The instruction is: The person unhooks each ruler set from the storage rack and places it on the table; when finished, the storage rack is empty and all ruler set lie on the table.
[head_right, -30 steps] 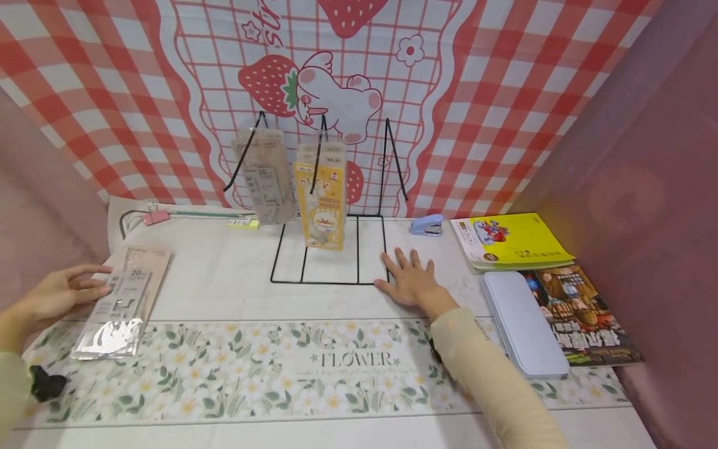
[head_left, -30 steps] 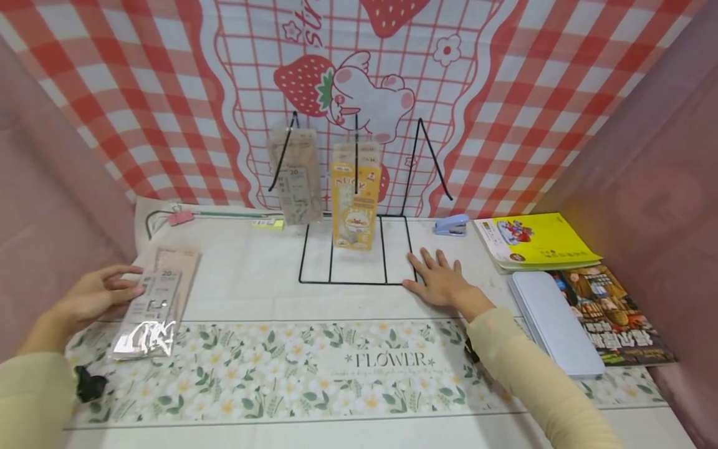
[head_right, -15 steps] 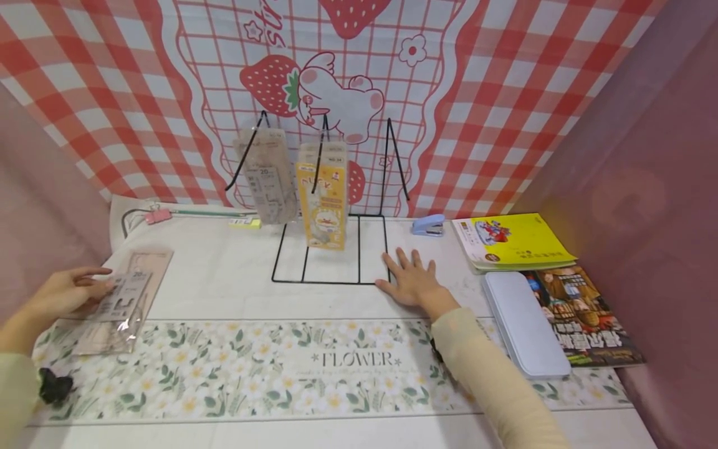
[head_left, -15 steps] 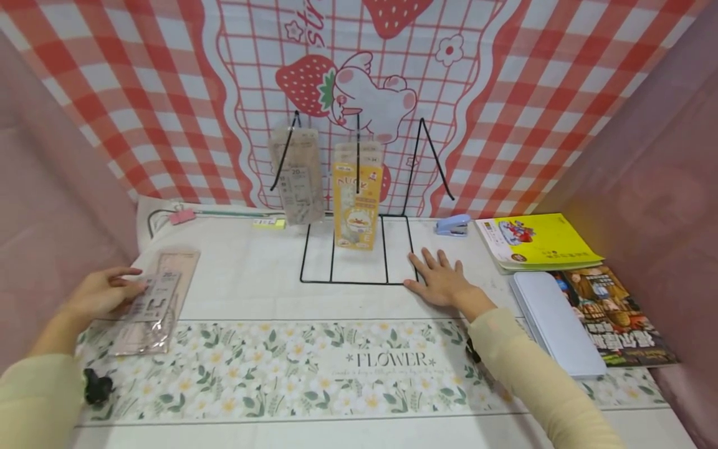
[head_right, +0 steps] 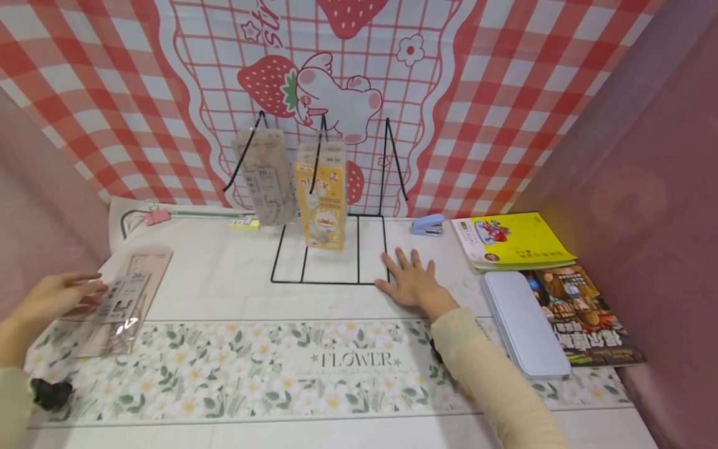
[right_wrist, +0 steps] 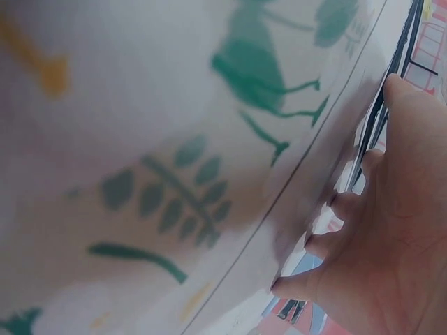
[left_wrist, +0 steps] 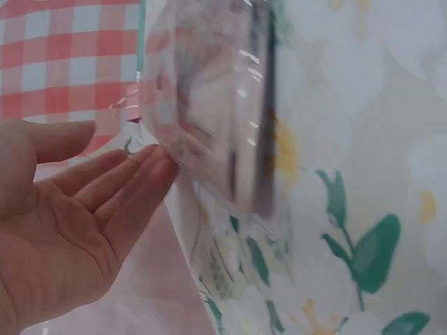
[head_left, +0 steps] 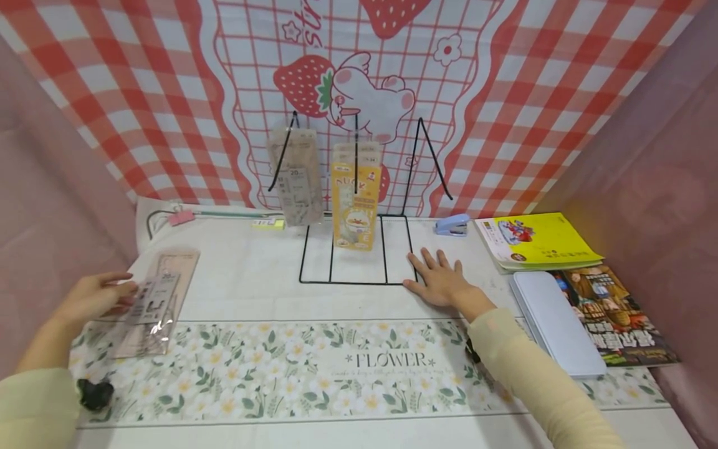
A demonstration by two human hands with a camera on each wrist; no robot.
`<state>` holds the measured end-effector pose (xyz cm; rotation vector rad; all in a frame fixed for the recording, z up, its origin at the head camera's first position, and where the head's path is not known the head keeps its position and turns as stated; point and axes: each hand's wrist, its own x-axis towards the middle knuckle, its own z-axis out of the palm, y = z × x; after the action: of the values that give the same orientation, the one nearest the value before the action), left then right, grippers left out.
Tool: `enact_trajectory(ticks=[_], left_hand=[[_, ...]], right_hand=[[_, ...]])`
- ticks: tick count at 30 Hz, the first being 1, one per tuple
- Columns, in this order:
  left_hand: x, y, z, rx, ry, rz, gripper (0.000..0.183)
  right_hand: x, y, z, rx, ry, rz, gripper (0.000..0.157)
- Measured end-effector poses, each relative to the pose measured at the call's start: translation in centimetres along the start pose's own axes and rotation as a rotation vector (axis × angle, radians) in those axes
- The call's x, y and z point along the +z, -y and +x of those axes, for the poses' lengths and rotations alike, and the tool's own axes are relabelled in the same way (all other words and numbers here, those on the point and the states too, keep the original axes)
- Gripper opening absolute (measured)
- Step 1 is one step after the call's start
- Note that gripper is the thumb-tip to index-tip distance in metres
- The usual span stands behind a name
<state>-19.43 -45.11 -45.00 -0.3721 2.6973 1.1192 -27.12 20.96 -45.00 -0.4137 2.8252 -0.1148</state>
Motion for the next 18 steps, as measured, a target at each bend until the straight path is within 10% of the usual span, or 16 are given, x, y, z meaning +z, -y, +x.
enact_trajectory(ticks=[5,12,18], left_hand=[[-0.4,0.3,0.8,0.014,0.026,0.030,0.068],[-0.2,-7.4,-2.4,0.107,-0.079,0.346,0.055],[1.9,-13.1,-1.1,0.185,-0.094,0.297,0.058]], right_hand=[[-0.1,0.0,0.0,0.003,0.002,-0.002,0.076],[0.2,-0.1,0.2,-0.003,0.003,-0.007,0.076],[0.1,-0.2,0.2,-0.001,0.014,-0.002,0.076]])
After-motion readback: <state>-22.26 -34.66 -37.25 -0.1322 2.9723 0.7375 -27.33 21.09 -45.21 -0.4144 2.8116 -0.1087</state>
